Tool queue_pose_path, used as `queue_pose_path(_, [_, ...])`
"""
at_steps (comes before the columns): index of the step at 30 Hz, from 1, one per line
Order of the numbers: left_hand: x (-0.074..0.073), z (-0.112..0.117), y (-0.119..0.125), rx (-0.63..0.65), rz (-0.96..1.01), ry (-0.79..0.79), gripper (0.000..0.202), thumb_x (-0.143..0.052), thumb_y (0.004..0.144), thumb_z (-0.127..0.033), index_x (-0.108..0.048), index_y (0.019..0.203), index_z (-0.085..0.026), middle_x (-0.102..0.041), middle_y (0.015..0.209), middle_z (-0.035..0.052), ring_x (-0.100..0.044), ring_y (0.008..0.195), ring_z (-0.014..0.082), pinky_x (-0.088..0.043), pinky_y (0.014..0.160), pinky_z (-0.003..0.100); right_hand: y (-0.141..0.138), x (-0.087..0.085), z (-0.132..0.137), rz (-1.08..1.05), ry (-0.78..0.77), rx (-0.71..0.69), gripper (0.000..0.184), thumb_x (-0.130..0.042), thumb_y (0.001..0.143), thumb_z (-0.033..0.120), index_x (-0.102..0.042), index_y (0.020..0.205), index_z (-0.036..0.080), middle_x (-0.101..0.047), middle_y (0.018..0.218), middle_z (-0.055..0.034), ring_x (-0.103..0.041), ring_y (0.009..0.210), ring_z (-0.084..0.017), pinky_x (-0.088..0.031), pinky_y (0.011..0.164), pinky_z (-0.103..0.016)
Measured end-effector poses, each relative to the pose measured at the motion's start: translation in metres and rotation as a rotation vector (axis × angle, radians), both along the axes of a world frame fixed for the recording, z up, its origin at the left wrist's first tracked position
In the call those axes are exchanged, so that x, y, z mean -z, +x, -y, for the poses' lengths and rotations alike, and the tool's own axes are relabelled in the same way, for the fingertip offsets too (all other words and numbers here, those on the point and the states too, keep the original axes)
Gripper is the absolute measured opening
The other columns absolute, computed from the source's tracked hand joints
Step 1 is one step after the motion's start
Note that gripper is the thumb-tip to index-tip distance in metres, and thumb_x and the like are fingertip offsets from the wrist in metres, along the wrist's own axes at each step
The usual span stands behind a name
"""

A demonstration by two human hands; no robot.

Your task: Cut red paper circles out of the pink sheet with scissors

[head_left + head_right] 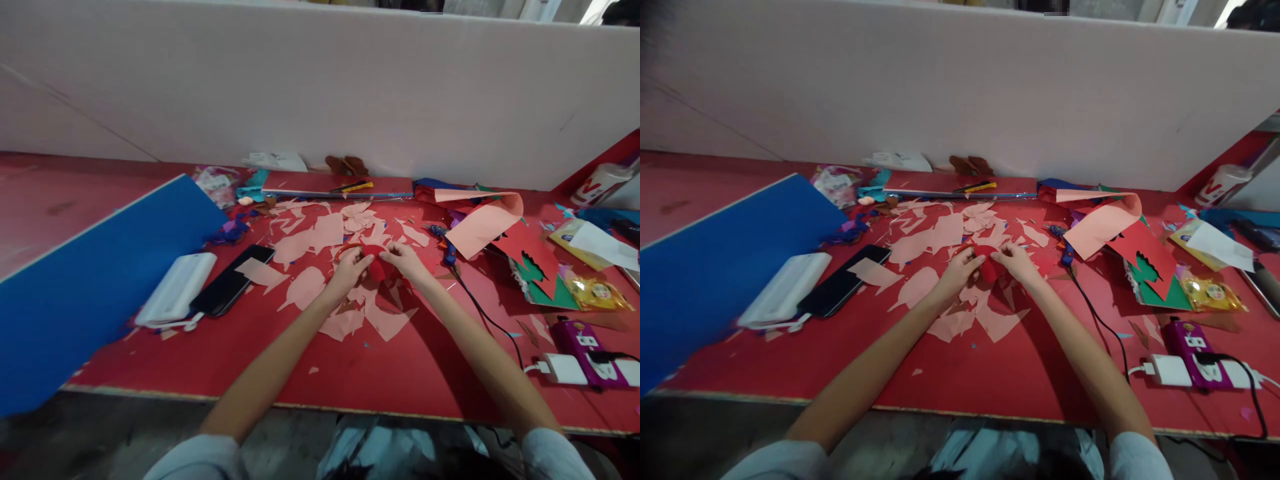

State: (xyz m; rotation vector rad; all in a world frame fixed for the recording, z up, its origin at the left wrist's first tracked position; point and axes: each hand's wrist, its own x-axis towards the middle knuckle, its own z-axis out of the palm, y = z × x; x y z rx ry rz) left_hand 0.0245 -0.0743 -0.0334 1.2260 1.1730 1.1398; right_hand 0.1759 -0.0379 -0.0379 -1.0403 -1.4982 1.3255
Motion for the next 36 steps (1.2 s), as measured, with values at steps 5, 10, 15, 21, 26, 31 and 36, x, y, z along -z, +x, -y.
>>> queue_pose_path(5, [0.001, 0.002, -0.001, -0.035, -0.110, 0.015, 0.023, -0.057, 0.078, -0.036, -0.044, 0.070, -0.019, -0.045, 0.050, -0.0072, -0.036, 0.037, 0.0050, -0.024, 0.035, 0.016, -0.010, 0.015, 0.009, -0.141, 0.035, 0.208, 0.029, -0.051, 0.072, 0.048, -0.045, 0.063, 0.021, -0.045, 0.062, 0.0038, -0.042, 0.061, -0.011, -0.037, 0.061, -0.025])
queue_pose_path(10, [0.000, 0.004, 0.000, 0.004, -0.167, 0.047, 0.024, -0.055, 0.079, -0.036, -0.047, 0.066, -0.018, -0.048, 0.052, -0.0055, -0.037, 0.038, 0.0048, -0.026, 0.036, 0.017, -0.008, 0.010, 0.026, -0.107, 0.152, 0.278, 0.020, -0.050, 0.075, 0.039, -0.051, 0.068, 0.020, -0.051, 0.066, 0.0017, -0.046, 0.065, -0.013, -0.039, 0.064, -0.026])
queue_pose_path(15, [0.003, 0.003, -0.001, -0.021, -0.119, 0.042, 0.020, -0.055, 0.079, -0.037, -0.055, 0.080, -0.018, -0.050, 0.056, -0.0053, -0.039, 0.038, 0.0054, -0.027, 0.034, 0.017, -0.005, 0.005, 0.041, -0.080, 0.222, 0.475, 0.020, -0.046, 0.082, 0.037, -0.047, 0.072, 0.021, -0.048, 0.067, 0.0023, -0.045, 0.065, -0.013, -0.038, 0.065, -0.025])
queue_pose_path(21, [0.009, 0.008, 0.009, -0.008, -0.153, 0.056, 0.022, -0.058, 0.077, -0.039, -0.048, 0.077, -0.019, -0.054, 0.057, -0.0052, -0.041, 0.038, 0.0063, -0.028, 0.035, 0.018, -0.006, 0.009, 0.044, 0.014, 0.203, 0.472, 0.019, -0.045, 0.083, 0.038, -0.042, 0.074, 0.022, -0.044, 0.068, 0.0024, -0.042, 0.066, -0.013, -0.037, 0.065, -0.026])
queue_pose_path(26, [0.009, 0.015, 0.018, 0.087, -0.160, 0.011, 0.031, -0.058, 0.077, -0.040, -0.038, 0.063, -0.020, -0.049, 0.046, -0.0066, -0.037, 0.034, 0.0064, -0.027, 0.037, 0.019, -0.005, 0.009, 0.046, 0.057, 0.260, 0.486, 0.019, -0.044, 0.084, 0.038, -0.041, 0.076, 0.022, -0.043, 0.069, 0.0016, -0.041, 0.067, -0.014, -0.037, 0.066, -0.027])
queue_pose_path(31, [0.006, 0.018, 0.018, 0.075, -0.265, 0.038, 0.031, -0.059, 0.076, -0.035, -0.038, 0.059, -0.020, -0.047, 0.044, -0.0066, -0.042, 0.037, 0.0083, -0.029, 0.040, 0.020, -0.002, 0.006, 0.047, 0.052, 0.287, 0.616, 0.022, -0.042, 0.086, 0.041, -0.043, 0.077, 0.021, -0.046, 0.075, -0.0007, -0.044, 0.072, -0.014, -0.038, 0.069, -0.027])
queue_pose_path(36, [0.009, 0.020, 0.017, 0.002, -0.273, 0.104, 0.030, -0.052, 0.082, -0.040, -0.046, 0.062, -0.019, -0.045, 0.046, -0.0063, -0.040, 0.039, 0.0076, -0.032, 0.042, 0.020, -0.004, 0.007, 0.050, 0.047, 0.318, 0.626, 0.021, -0.043, 0.087, 0.041, -0.046, 0.080, 0.021, -0.049, 0.076, -0.0015, -0.046, 0.071, -0.015, -0.038, 0.068, -0.028])
